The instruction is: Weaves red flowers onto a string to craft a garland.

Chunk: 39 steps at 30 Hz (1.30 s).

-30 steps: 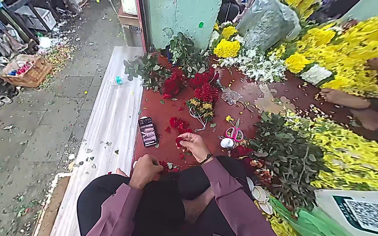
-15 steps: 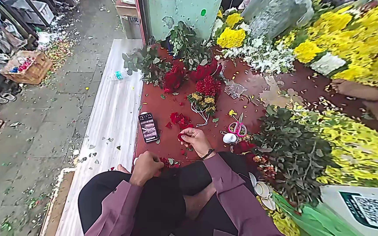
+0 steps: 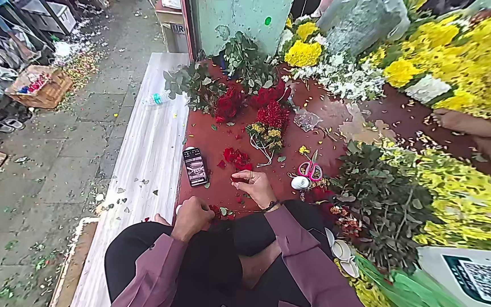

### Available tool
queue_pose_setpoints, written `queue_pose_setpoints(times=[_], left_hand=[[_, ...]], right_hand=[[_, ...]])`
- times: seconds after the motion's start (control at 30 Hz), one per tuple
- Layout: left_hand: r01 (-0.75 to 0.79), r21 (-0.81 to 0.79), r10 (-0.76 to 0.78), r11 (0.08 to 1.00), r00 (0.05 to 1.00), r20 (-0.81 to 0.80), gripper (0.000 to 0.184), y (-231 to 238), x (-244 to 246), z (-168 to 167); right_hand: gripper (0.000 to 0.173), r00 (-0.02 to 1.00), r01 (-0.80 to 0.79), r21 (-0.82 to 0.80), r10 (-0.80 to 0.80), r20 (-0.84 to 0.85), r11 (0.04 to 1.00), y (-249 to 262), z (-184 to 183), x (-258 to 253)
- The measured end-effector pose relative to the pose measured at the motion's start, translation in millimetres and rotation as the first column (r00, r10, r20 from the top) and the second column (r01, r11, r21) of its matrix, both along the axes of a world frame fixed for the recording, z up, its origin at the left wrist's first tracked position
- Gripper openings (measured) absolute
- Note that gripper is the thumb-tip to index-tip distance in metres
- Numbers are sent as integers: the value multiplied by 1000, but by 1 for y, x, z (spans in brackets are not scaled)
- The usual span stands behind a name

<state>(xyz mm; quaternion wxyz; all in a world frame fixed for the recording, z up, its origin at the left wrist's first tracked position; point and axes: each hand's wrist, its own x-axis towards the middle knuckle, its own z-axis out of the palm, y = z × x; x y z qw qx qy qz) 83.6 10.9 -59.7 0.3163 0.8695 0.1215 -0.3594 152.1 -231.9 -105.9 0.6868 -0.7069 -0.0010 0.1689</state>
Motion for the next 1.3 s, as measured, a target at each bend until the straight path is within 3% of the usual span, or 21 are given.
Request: queue_pose_setpoints(times=[0.2,0.33,0.47,0.63,0.77,0.9,0.97,1.1,1.2,1.23,1.3], left_hand=[[-20,13,19,1000,1000,21,22,0,1,1],[-74,-33,76,997,995,64,23,-1,3,5],[-132,-164,147,978,986,84,23,-1,2,3],[-128,-340,159,932,985,66,14,-6,2,5],[-75,-389,111,918,991,71,16,-5,3,11],[-42,-417,83,908,993,81,17,-3,2,8],[-39,-417,76,908,995,71,16,-1,3,9],[-78,-405,115,911,991,66,18,6,5,10],[-115,-418,150,901,987,51,20,8,6,10],[-130,-428,163,894,986,42,20,9,7,10],[-193,-447,221,873,975,11,19,11,7,11]], right_hand=[[16,993,47,24,-50,111,999,10,4,-20],[42,996,93,162,-91,-20,982,19,24,-37],[55,970,21,243,39,-240,970,26,42,-57],[60,936,12,140,38,-351,990,35,25,-67],[69,926,27,52,-5,-378,998,34,22,-61],[86,895,-84,6,78,-439,996,26,19,-59],[97,899,-205,-37,173,-402,978,15,14,-54],[108,969,-245,-215,235,-71,946,-4,12,-43],[93,911,-409,-148,411,-20,900,-7,4,-39],[74,916,-401,-83,398,-51,912,-6,1,-39],[29,945,-325,-117,318,-68,939,-10,-3,-35]])
